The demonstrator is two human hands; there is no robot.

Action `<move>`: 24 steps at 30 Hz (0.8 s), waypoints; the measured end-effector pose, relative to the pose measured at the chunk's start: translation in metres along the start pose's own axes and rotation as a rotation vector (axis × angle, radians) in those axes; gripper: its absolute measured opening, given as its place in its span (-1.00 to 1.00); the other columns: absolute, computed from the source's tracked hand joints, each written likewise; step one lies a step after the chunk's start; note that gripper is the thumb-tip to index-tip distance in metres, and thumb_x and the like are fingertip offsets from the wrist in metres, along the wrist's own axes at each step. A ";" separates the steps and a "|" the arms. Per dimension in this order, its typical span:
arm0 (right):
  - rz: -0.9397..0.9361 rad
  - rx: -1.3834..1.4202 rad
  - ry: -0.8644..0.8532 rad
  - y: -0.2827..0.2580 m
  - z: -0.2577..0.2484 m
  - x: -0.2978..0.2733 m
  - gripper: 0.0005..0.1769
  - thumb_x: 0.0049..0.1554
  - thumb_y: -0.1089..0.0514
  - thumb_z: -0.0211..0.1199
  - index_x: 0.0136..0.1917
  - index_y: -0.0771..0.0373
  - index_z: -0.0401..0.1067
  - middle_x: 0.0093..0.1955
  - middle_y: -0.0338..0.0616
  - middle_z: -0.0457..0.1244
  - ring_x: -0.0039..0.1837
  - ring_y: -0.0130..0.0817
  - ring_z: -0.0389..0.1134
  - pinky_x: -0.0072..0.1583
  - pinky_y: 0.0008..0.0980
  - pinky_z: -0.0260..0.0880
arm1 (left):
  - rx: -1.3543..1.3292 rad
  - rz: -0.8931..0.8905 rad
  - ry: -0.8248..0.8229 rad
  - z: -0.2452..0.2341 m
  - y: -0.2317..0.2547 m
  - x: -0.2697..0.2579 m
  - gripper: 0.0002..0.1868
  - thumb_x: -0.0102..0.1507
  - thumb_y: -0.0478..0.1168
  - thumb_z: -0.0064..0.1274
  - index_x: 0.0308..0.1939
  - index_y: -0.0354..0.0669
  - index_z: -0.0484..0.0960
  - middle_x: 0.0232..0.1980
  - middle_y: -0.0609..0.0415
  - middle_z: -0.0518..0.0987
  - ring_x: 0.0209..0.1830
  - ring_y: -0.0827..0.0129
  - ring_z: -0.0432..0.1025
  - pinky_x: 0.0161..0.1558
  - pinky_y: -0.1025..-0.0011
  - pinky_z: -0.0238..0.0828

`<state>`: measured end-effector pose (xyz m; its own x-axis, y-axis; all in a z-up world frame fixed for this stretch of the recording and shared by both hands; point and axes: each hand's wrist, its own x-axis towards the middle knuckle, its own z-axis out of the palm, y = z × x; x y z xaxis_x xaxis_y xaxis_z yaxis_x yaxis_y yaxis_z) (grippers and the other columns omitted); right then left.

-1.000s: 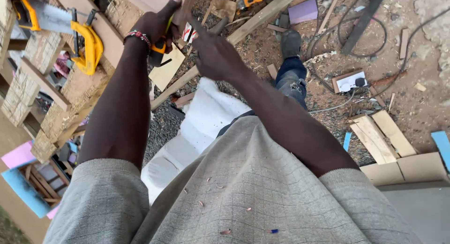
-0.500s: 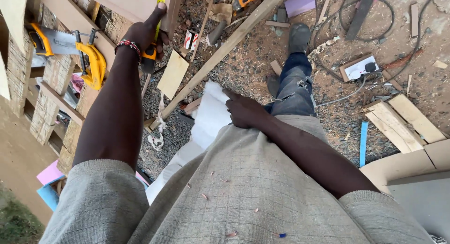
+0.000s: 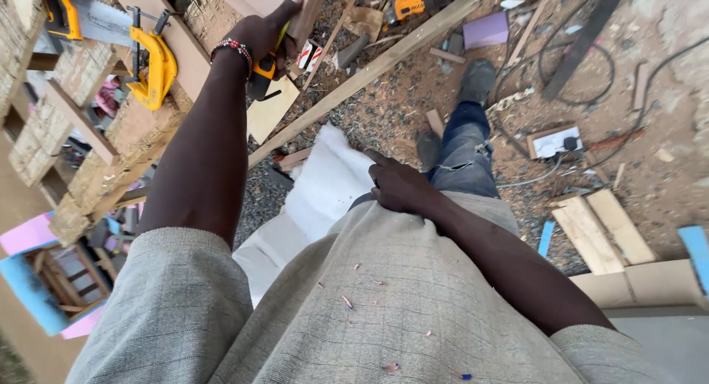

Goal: Measuring a wooden board with a tape measure and marking it with a pen for future cutting.

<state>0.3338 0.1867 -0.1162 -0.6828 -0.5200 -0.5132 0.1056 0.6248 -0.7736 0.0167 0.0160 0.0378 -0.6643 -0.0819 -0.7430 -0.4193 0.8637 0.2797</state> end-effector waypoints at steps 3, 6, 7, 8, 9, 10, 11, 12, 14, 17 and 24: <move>0.027 -0.017 0.017 0.011 0.000 0.002 -0.57 0.40 -0.05 0.36 0.37 0.28 0.48 0.99 0.04 -0.02 0.66 0.24 0.33 0.33 0.34 0.49 | 0.021 0.017 -0.001 -0.002 -0.002 0.006 0.02 0.30 0.87 -0.09 -0.40 -0.02 0.76 -0.43 0.12 0.69 -0.48 0.39 0.57 -0.14 0.35 0.71; 0.037 0.033 0.043 0.017 -0.014 -0.002 -0.65 0.49 -0.08 0.29 0.29 0.24 0.47 0.37 0.02 0.30 0.27 0.08 0.43 0.13 0.13 0.43 | 0.042 -0.006 -0.005 -0.006 -0.005 0.012 0.04 0.30 0.90 -0.13 -0.34 0.02 0.81 -0.37 0.15 0.71 -0.40 0.42 0.57 -0.08 0.27 0.62; 0.054 0.017 0.053 0.021 -0.022 -0.004 -0.65 0.49 -0.08 0.29 0.29 0.24 0.47 0.37 0.02 0.30 0.27 0.08 0.43 0.13 0.13 0.43 | 0.030 0.015 -0.012 -0.007 -0.003 0.010 0.04 0.30 0.90 -0.13 -0.34 0.02 0.81 -0.37 0.15 0.71 -0.40 0.42 0.57 -0.08 0.27 0.62; 0.088 0.031 0.059 0.024 -0.030 -0.006 -0.69 0.48 -0.10 0.25 0.23 0.18 0.42 0.33 0.04 0.36 0.27 0.09 0.45 0.11 0.14 0.41 | 0.030 0.011 -0.017 -0.007 0.000 0.008 0.03 0.35 0.88 -0.10 -0.36 0.00 0.80 -0.40 0.13 0.71 -0.43 0.38 0.58 -0.11 0.27 0.58; 0.118 0.046 0.062 0.026 -0.036 -0.007 -0.72 0.48 -0.12 0.22 0.17 0.12 0.38 0.29 0.06 0.43 0.26 0.10 0.48 0.09 0.16 0.38 | 0.028 0.002 -0.019 -0.010 -0.002 0.006 0.03 0.39 0.86 -0.07 -0.39 -0.02 0.78 -0.43 0.10 0.71 -0.46 0.34 0.60 -0.14 0.27 0.55; 0.132 0.029 0.069 0.028 -0.042 -0.009 -0.72 0.48 -0.12 0.22 0.17 0.12 0.38 0.29 0.06 0.43 0.26 0.10 0.48 0.09 0.16 0.38 | 0.014 0.018 -0.025 -0.011 -0.009 0.015 0.03 0.39 0.86 -0.07 -0.39 -0.02 0.78 -0.43 0.10 0.71 -0.46 0.34 0.60 -0.14 0.27 0.55; 0.147 0.041 0.074 0.031 -0.049 -0.011 -0.59 0.47 -0.16 0.22 0.40 0.11 0.42 0.36 0.17 0.45 0.35 0.27 0.50 0.24 0.25 0.49 | 0.060 0.033 -0.059 -0.012 -0.014 0.023 0.09 0.36 0.93 -0.07 -0.32 -0.02 0.88 -0.42 0.00 0.74 -0.33 0.13 0.69 0.06 0.16 0.60; 0.162 0.054 0.080 0.035 -0.057 -0.013 -0.40 0.45 -0.21 0.23 0.62 0.11 0.47 0.43 0.27 0.47 0.44 0.44 0.53 0.38 0.33 0.59 | 0.107 0.048 -0.092 -0.013 -0.017 0.032 0.17 0.33 0.99 -0.06 -0.26 -0.03 0.98 -0.41 -0.11 0.77 -0.19 -0.08 0.78 0.27 0.05 0.64; 0.178 0.047 0.088 0.035 -0.073 -0.016 -0.38 0.45 -0.16 0.24 0.67 0.09 0.44 0.43 0.31 0.48 0.47 0.44 0.52 0.41 0.34 0.57 | 0.104 0.058 -0.093 -0.013 -0.019 0.037 0.19 0.34 1.00 -0.10 -0.26 -0.04 0.98 -0.41 -0.11 0.78 -0.16 -0.11 0.78 0.30 0.02 0.60; 0.190 0.049 0.086 0.029 -0.102 -0.025 -0.33 0.45 -0.12 0.24 0.74 0.10 0.41 0.47 0.37 0.47 0.51 0.45 0.50 0.47 0.34 0.54 | 0.138 0.044 -0.079 -0.009 -0.019 0.039 0.21 0.38 0.99 -0.18 -0.25 -0.04 1.00 -0.38 -0.12 0.82 -0.07 -0.19 0.77 0.37 0.00 0.53; 0.119 0.083 0.048 0.026 -0.190 -0.014 -0.33 0.42 -0.07 0.28 0.72 0.14 0.45 0.33 0.42 0.49 0.43 0.54 0.50 0.40 0.38 0.56 | 0.077 -0.018 -0.123 -0.010 -0.012 0.038 0.19 0.34 0.91 -0.15 -0.35 -0.16 0.97 -0.48 -0.15 0.80 -0.22 -0.08 0.76 0.16 0.09 0.57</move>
<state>0.2088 0.3215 -0.0583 -0.6957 -0.4150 -0.5864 0.2461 0.6292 -0.7372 -0.0096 -0.0026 0.0123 -0.5743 -0.0408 -0.8176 -0.3789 0.8986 0.2213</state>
